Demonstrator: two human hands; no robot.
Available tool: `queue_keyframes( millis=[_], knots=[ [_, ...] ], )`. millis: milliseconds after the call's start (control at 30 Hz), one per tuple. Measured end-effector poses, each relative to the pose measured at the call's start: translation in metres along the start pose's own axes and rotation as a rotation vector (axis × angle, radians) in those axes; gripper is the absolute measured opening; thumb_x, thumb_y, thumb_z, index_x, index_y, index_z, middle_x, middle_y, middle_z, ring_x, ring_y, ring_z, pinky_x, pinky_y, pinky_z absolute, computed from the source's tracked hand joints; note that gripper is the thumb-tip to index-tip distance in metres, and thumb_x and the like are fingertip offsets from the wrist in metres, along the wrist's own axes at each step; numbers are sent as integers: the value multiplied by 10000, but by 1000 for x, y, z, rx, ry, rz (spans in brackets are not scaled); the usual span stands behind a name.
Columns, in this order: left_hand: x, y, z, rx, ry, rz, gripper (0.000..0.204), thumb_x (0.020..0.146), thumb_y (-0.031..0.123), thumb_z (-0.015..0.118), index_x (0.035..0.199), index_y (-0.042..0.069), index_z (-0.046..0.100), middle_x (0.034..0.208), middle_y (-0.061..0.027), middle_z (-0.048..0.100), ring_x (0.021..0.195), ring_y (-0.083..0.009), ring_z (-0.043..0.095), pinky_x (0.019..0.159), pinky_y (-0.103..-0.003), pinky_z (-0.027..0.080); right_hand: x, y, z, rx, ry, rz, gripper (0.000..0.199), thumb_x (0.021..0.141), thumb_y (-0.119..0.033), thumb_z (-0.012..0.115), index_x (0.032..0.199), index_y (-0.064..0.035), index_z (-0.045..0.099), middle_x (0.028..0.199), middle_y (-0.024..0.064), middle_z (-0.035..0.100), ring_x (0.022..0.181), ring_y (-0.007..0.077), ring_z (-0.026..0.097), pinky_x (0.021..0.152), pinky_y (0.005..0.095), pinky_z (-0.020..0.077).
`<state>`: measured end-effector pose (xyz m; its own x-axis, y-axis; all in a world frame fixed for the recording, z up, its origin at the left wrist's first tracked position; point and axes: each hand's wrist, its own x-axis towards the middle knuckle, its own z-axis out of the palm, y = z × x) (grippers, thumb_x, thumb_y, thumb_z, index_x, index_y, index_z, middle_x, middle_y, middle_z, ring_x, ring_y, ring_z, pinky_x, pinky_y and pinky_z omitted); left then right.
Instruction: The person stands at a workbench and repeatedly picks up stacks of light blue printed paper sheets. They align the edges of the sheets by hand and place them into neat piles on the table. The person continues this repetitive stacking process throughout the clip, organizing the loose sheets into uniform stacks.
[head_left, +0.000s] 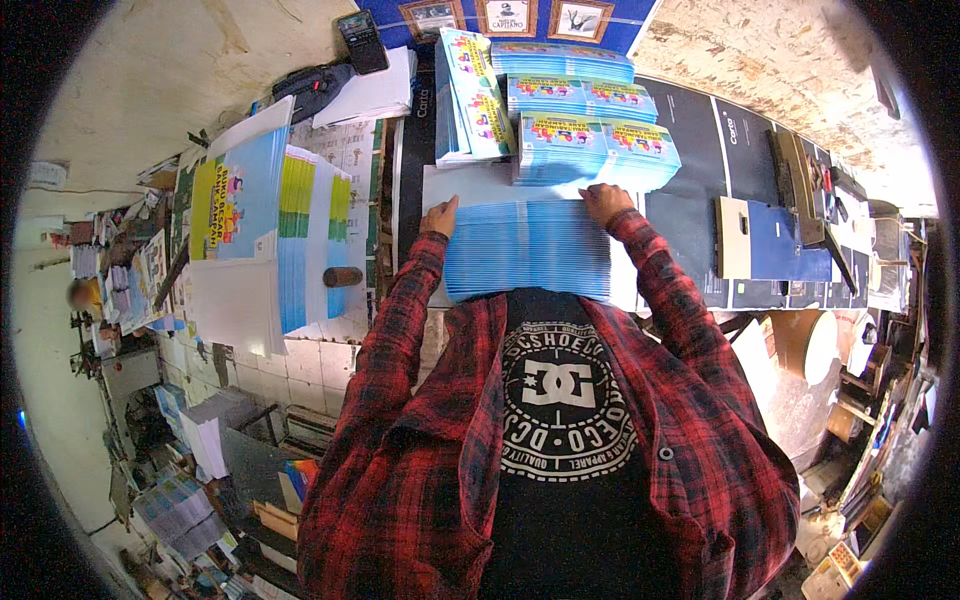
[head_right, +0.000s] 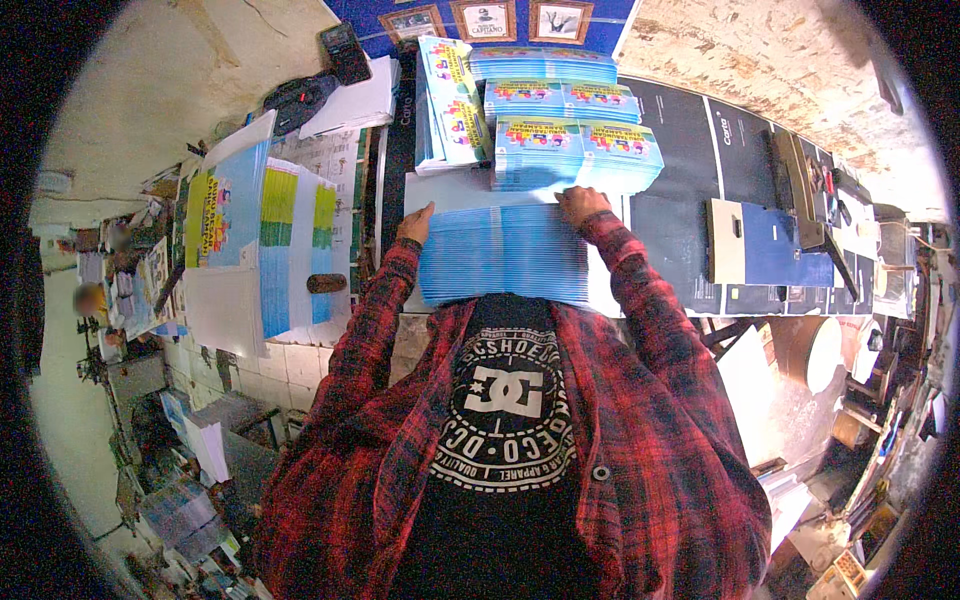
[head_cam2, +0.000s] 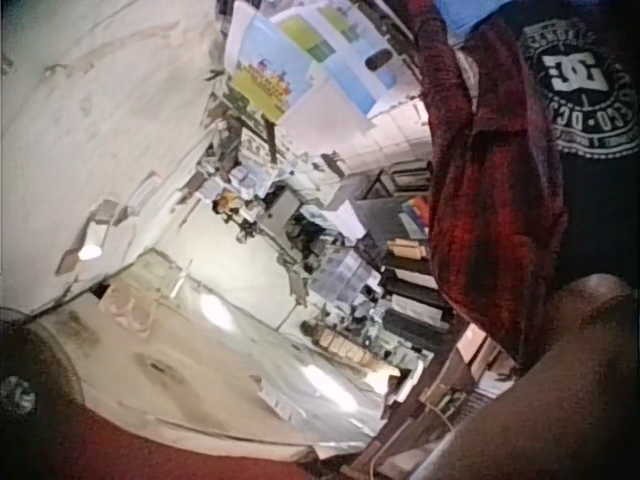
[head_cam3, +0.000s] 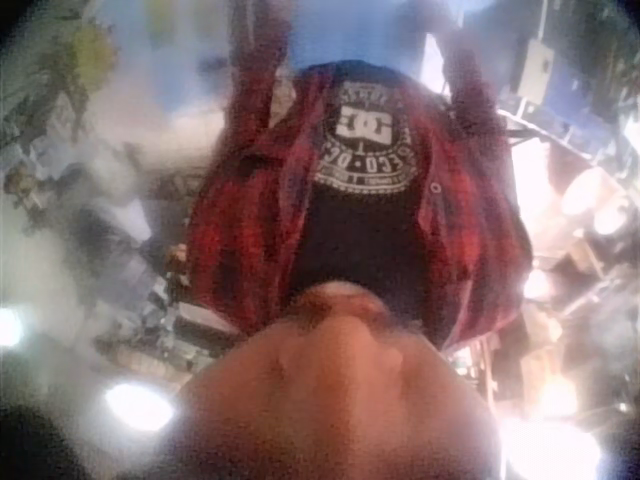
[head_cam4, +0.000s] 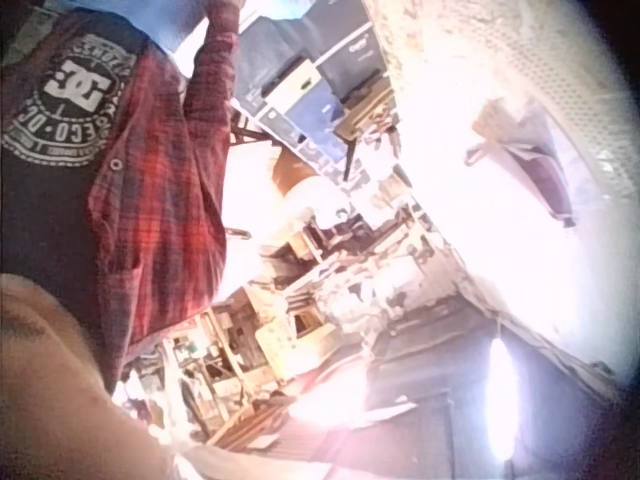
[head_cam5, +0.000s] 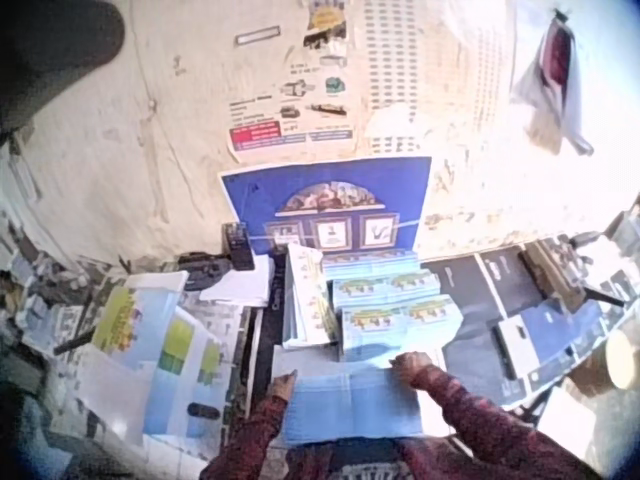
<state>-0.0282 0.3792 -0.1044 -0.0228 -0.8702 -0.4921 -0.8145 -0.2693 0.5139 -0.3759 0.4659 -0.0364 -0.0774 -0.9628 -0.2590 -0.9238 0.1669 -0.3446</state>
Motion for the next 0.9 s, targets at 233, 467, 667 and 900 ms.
queue_keyframes(
  millis=[233, 467, 667, 900],
  knots=[
    [-23, 26, -25, 187, 222, 34, 638, 902, 514, 470, 1346, 59, 424, 1383, -193, 422, 1261, -388, 403, 999, -515, 368, -31, -83, 44, -143, 326, -277, 395, 936, -454, 443, 1040, -101, 587, 985, 89, 612, 980, 270, 574, 923, 508, 371],
    [-85, 120, -51, 269, 964, 566, 678, 887, 437, 513, 1351, -30, 354, 1436, -257, 281, 1341, -458, 224, 1077, -582, 193, -42, -87, 44, -122, 337, -275, 324, 930, -402, 479, 1010, -101, 570, 975, 78, 589, 979, 253, 556, 908, 505, 364],
    [-49, 81, -3, 527, 707, 506, 720, 911, 464, 458, 1406, -42, 320, 1527, -211, 162, 1418, -408, 81, 1114, -589, 58, -40, -89, 44, -84, 287, -262, 277, 930, -379, 489, 981, -119, 568, 957, 59, 590, 970, 241, 560, 872, 498, 371],
    [-109, 42, -40, 639, -199, 772, 1139, 638, 639, 685, 1477, 79, 158, 1478, -179, 240, 1389, -420, 151, 1087, -637, 120, -56, -71, 18, -13, -55, -404, 693, 801, -444, 609, 1346, -75, 395, 1214, 161, 515, 1126, 327, 495, 967, 515, 336]
  ],
)
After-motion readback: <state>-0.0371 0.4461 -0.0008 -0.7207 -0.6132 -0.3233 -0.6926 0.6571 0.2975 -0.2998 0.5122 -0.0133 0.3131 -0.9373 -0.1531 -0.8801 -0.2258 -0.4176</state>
